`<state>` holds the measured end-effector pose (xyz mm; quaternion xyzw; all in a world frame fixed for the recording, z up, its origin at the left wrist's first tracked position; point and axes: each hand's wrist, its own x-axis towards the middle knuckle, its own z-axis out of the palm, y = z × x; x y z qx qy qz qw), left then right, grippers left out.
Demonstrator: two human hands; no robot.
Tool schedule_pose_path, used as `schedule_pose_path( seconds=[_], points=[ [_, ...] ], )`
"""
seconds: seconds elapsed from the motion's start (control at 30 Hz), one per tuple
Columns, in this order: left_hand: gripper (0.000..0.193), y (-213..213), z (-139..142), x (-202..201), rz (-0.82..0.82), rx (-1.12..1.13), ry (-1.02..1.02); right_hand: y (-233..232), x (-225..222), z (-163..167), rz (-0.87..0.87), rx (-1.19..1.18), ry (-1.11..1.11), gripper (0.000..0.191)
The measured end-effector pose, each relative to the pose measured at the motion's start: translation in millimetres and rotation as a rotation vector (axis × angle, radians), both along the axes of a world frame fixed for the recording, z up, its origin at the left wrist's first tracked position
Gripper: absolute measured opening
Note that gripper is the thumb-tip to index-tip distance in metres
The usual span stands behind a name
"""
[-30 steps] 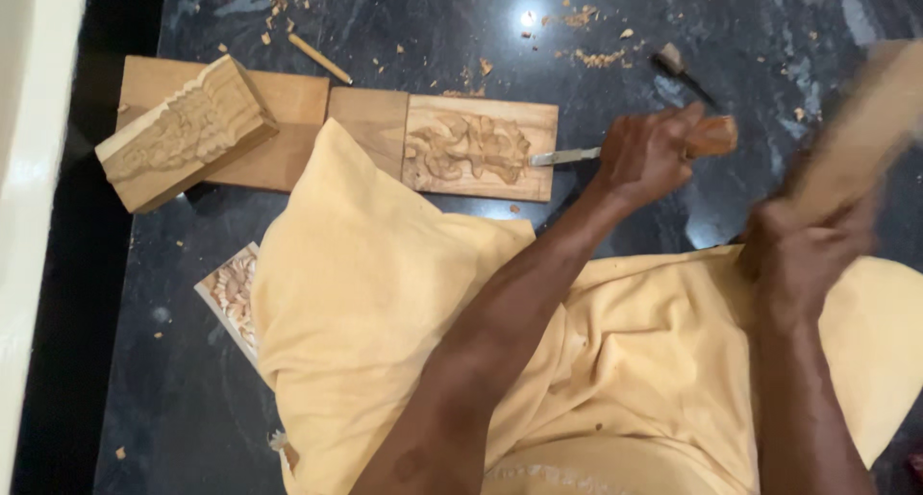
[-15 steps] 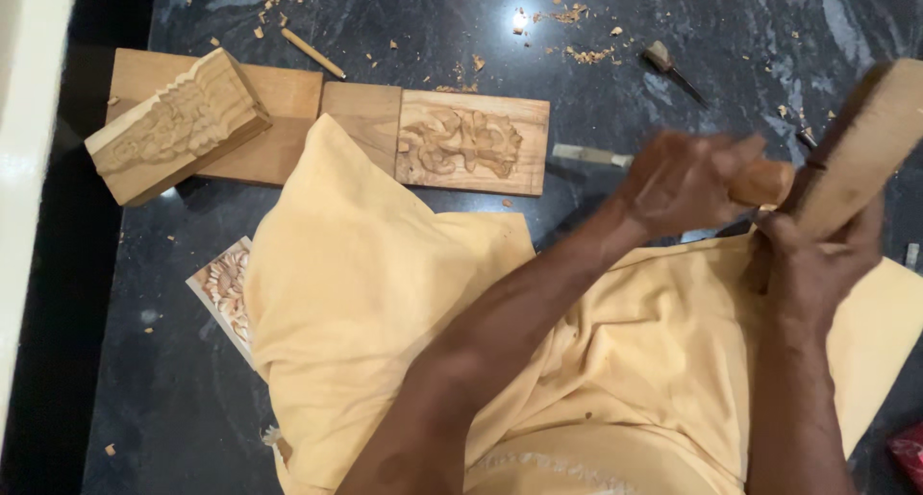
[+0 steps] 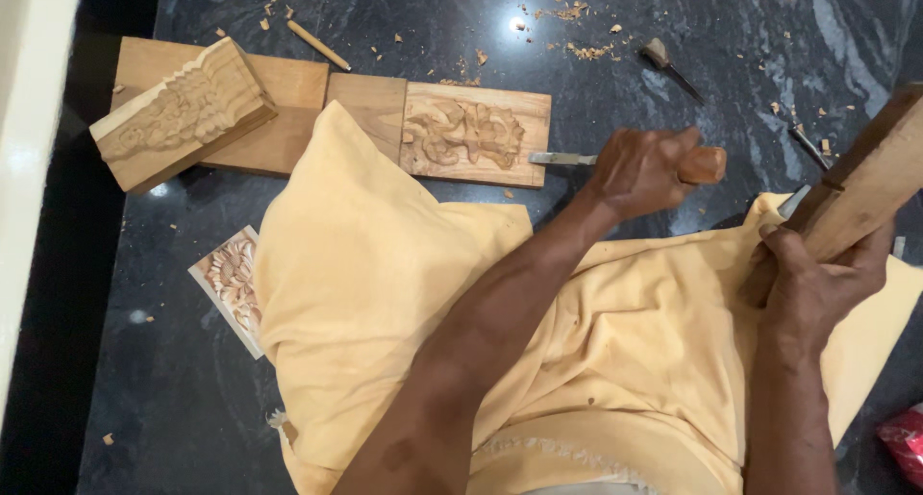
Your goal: The person carves a decorative pattern into a rectangular wooden block using a chisel and a wooden mallet. They repeatedly strike the chisel to remove wood shavings and refine the design, occasionally pausing to clear debris and inspect the progress.
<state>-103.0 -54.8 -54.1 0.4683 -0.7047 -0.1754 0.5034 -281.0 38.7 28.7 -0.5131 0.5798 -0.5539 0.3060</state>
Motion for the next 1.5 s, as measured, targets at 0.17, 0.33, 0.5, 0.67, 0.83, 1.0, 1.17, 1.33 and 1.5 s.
schedule_pose_path(
  seconds=[0.17, 0.33, 0.5, 0.67, 0.83, 1.0, 1.17, 1.33, 1.5],
  points=[
    [0.021, -0.4, 2.6, 1.4, -0.001, 0.058, -0.003, 6.8, 4.7, -0.3, 0.028, -0.073, -0.017, 0.061],
    [0.025, -0.6, -2.6, 2.3, 0.020, -0.025, 0.031, 12.0, 26.4, -12.4, 0.148, -0.051, 0.221, 0.073],
    [0.025, -3.4, -9.3, -0.6, 0.009, 0.036, -0.032, 6.6, 35.7, -1.1, -0.002, 0.031, 0.078, 0.062],
    [0.029, -8.6, -16.8, -3.2, -0.001, 0.045, -0.079, 8.6, 43.0, -0.4, 0.095, 0.134, 0.222, 0.071],
    [0.023, -10.8, -21.5, -3.0, -0.013, 0.077, -0.097, 4.7, 36.0, -9.7, -0.049, 0.053, -0.014, 0.059],
    [0.029, -9.9, -20.4, -0.7, 0.009, 0.099, -0.117, 9.2, 35.4, -16.4, 0.089, 0.175, 0.216, 0.064],
    [0.037, -9.8, -21.0, 1.3, 0.007, 0.069, -0.104, 7.5, 38.5, -13.0, -0.094, 0.116, 0.014, 0.050],
    [0.034, -6.1, -21.8, 2.2, 0.018, -0.002, -0.046, 7.6, 36.7, -14.8, -0.025, 0.217, 0.098, 0.059],
    [0.022, -1.2, -5.5, 11.4, -0.039, 0.067, -0.127, 9.2, 28.4, -25.3, 0.145, 0.066, 0.353, 0.073]
  ],
)
